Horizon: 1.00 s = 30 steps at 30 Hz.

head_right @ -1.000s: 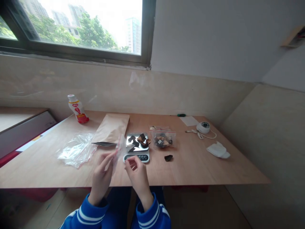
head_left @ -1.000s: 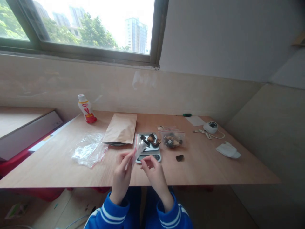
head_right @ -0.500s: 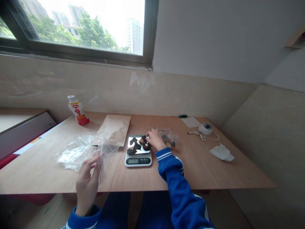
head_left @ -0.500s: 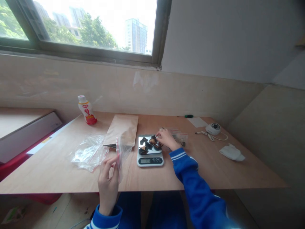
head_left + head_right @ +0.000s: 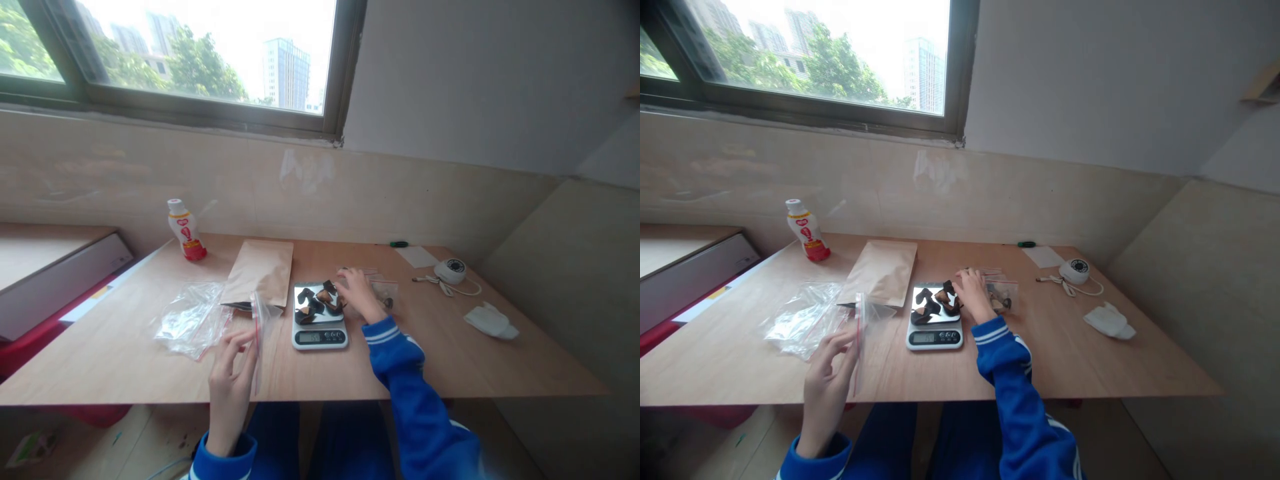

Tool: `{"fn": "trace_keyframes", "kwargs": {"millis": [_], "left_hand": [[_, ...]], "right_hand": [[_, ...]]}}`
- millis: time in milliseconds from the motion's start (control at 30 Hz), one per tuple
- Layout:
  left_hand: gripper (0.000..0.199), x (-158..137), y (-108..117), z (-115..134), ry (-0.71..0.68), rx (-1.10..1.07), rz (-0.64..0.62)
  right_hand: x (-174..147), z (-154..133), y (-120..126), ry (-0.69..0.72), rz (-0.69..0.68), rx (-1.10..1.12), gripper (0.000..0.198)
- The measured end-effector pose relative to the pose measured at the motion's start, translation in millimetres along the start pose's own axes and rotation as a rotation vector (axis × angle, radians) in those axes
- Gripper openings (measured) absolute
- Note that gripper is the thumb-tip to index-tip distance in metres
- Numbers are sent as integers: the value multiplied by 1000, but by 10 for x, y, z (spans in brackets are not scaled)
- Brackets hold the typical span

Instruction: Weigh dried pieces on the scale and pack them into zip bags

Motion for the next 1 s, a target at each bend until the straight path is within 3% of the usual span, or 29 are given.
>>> {"fn": "trace_keyframes", "kwargs": {"millis": [67, 133, 267, 367, 633, 900, 1000], "left_hand": [[15, -5, -20, 65, -36, 15, -15], [14, -22, -82, 151, -76, 27, -44], [12, -97, -235, 363, -185, 31, -81], [14, -181, -327, 436, -238, 36, -138], [18, -216, -267, 444, -219, -9, -129], [23, -220, -327, 448, -187, -26, -181], [32, -178, -332, 327, -63, -61, -162]], "right_hand": [[-198, -205, 308, -32, 91, 189, 18], [-479, -471, 448, -74, 67, 421, 23], [-1068, -1015, 208, -191, -177, 736, 26], [-1271, -1179, 68, -267, -144, 804, 23], [-1335, -1177, 14, -333, -122, 928, 27], [-1373, -1004, 96, -354, -48, 824, 30], [-1359, -905, 91, -421, -40, 910, 33]]}}
Point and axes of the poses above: each hand's wrist, its own x-axis towards the middle knuckle, its own y-axis out of the back of the hand, z = x × y, the point moved 10 cm from there along x, towards the middle knuckle, and after that the axes turned 10 degrees about z, right-handed, at the moved point
